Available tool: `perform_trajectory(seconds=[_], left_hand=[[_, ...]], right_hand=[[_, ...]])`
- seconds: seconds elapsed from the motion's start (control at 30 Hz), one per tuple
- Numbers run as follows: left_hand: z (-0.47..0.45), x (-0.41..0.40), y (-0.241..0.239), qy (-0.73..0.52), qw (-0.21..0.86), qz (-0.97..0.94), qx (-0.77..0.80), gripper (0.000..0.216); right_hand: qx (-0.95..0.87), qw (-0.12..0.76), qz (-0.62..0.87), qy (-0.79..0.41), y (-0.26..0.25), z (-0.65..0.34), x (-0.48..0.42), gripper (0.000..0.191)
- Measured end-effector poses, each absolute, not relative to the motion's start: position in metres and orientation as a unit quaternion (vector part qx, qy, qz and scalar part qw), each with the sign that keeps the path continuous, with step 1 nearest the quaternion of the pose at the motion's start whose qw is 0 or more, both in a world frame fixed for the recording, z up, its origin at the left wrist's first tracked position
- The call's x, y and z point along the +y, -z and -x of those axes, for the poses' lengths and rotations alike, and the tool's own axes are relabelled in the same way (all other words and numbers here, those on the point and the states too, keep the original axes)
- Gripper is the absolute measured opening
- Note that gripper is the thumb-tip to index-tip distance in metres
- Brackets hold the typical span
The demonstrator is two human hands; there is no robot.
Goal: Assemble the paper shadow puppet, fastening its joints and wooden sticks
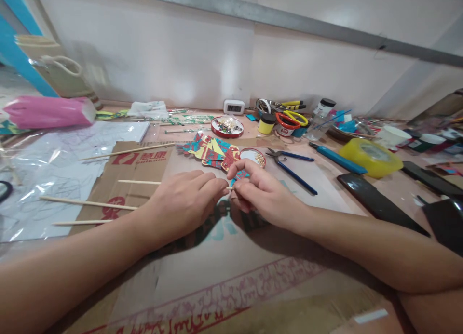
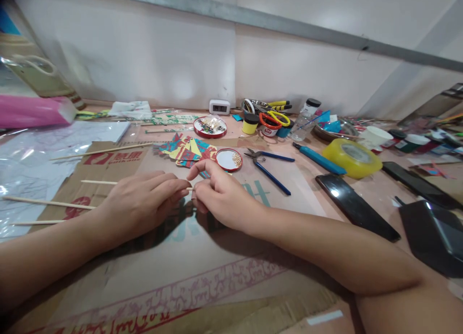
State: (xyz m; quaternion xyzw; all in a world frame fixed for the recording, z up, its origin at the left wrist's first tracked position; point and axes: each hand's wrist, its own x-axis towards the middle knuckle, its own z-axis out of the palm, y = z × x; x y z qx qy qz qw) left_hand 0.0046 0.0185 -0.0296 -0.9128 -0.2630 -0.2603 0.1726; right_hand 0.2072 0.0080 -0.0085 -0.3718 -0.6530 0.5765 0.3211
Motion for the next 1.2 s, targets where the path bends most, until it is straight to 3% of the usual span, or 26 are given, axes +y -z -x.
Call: perform_trajectory(seconds=[0.1,0.23,0.43,1.03,1.2], left_hand=[[-0.007,0.02,0.031,0.29,0.146,0.904,-0.277,0.019],[-0.008,0.02,0.03,0.288,0.156,0.902,-0.28,0.029],[-0.007,0.019,0.029,0.271,0.153,0.908,-0.28,0.034],[-0.006,0.017,0.029,0.201,0.085,0.924,-0.314,0.034],[-0.007,0.019,0.029,0.22,0.1,0.921,-0.305,0.037]], right_hand=[[-0.677,0.346,0.373,-0.531,0.007,-0.21,0.008,0.01],[-0.77,0.372,0.353,-0.38,0.016,-0.216,0.011,0.018],[-0.85,0.349,0.312,-0.242,0.028,-0.219,0.012,0.028],[-0.831,0.344,0.298,-0.319,0.027,-0.217,0.009,0.027],[-0.851,0.343,0.292,-0.271,0.029,-0.218,0.011,0.028]])
